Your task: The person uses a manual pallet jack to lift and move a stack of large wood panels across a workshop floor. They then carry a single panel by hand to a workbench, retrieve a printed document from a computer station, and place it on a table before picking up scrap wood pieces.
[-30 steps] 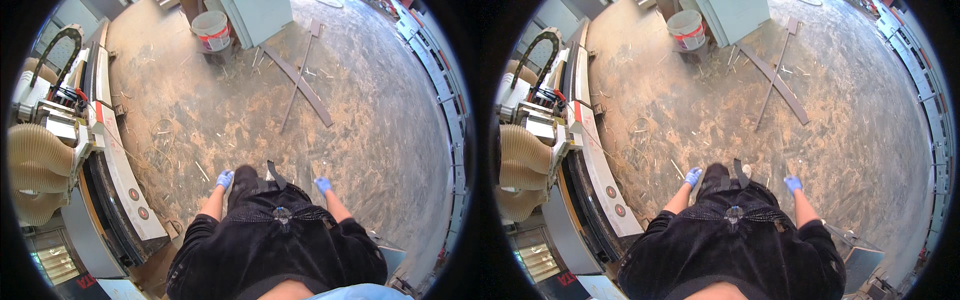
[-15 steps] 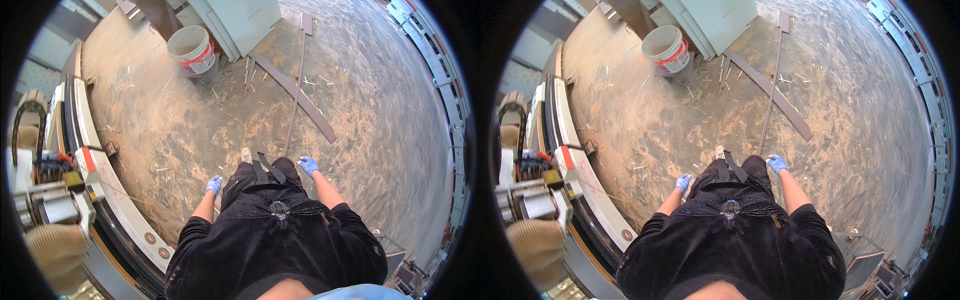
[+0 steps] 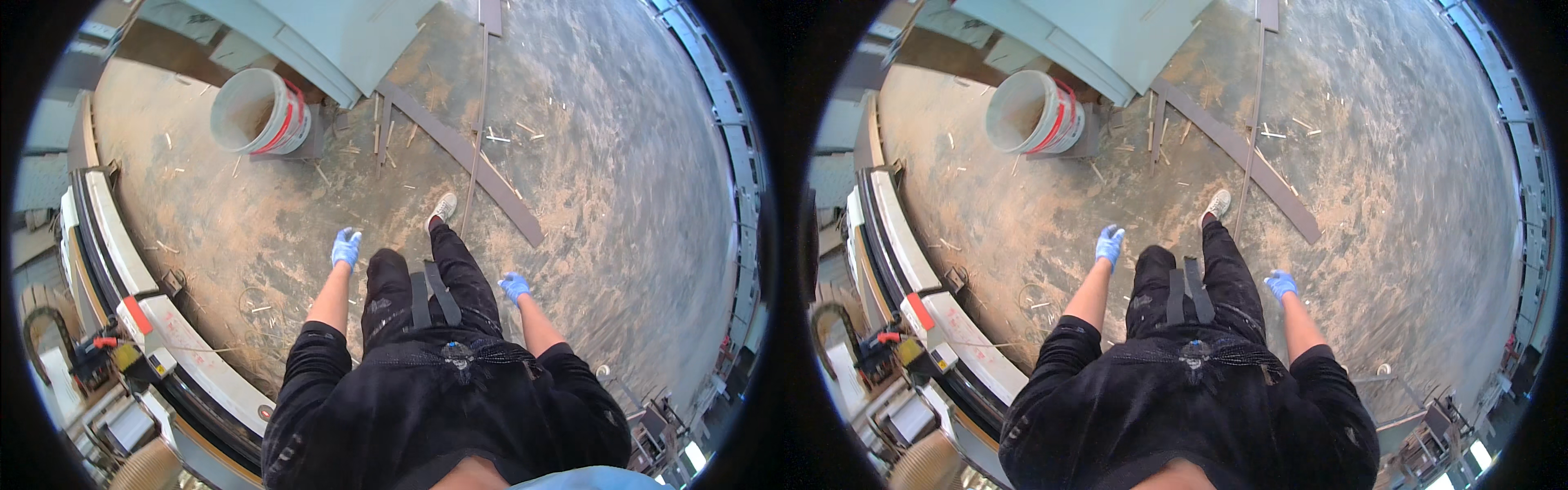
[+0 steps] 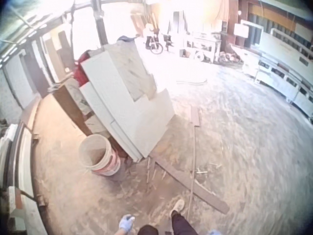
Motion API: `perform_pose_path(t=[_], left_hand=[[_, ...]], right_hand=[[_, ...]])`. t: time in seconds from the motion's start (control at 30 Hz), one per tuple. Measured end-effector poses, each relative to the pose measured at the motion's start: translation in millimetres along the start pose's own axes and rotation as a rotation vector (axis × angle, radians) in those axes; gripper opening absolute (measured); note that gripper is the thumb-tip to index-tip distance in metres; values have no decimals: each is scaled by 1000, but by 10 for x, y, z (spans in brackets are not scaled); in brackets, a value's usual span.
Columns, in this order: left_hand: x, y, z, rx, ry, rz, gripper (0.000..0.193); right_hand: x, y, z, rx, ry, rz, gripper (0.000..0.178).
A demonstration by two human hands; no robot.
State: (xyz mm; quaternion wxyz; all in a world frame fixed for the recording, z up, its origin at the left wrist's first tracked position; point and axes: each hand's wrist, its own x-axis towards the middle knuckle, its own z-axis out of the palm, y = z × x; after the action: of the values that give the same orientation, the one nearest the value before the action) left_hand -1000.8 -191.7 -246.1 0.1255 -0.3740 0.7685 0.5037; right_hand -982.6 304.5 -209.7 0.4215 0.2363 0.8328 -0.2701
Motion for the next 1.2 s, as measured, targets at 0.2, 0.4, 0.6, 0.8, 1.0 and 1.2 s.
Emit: perform_pose_path(t=[0.2, 0.4, 0.6, 0.8, 1.0, 1.2], left_hand=[[509, 352, 733, 287, -67, -220, 62], [1596, 439, 1399, 547, -103, -193, 69], [3146, 2, 1882, 565, -43, -51, 85], [4486, -252, 2226, 663, -2, 11, 96], [5317, -432, 2688, 664, 34, -48, 105], [5823, -506, 3064, 580, 46, -115, 108]], right_hand=[[1055, -770, -494, -126, -53, 21, 65], [2540, -1385, -427, -140, 5, 97, 79], [3904, -1830, -211, -181, 97, 140, 83], [5217, -2121, 136, -283, 156, 204, 82], [6282, -2118, 271, -293, 485, 247, 74], [6644, -1760, 220, -180, 551, 86, 49]])
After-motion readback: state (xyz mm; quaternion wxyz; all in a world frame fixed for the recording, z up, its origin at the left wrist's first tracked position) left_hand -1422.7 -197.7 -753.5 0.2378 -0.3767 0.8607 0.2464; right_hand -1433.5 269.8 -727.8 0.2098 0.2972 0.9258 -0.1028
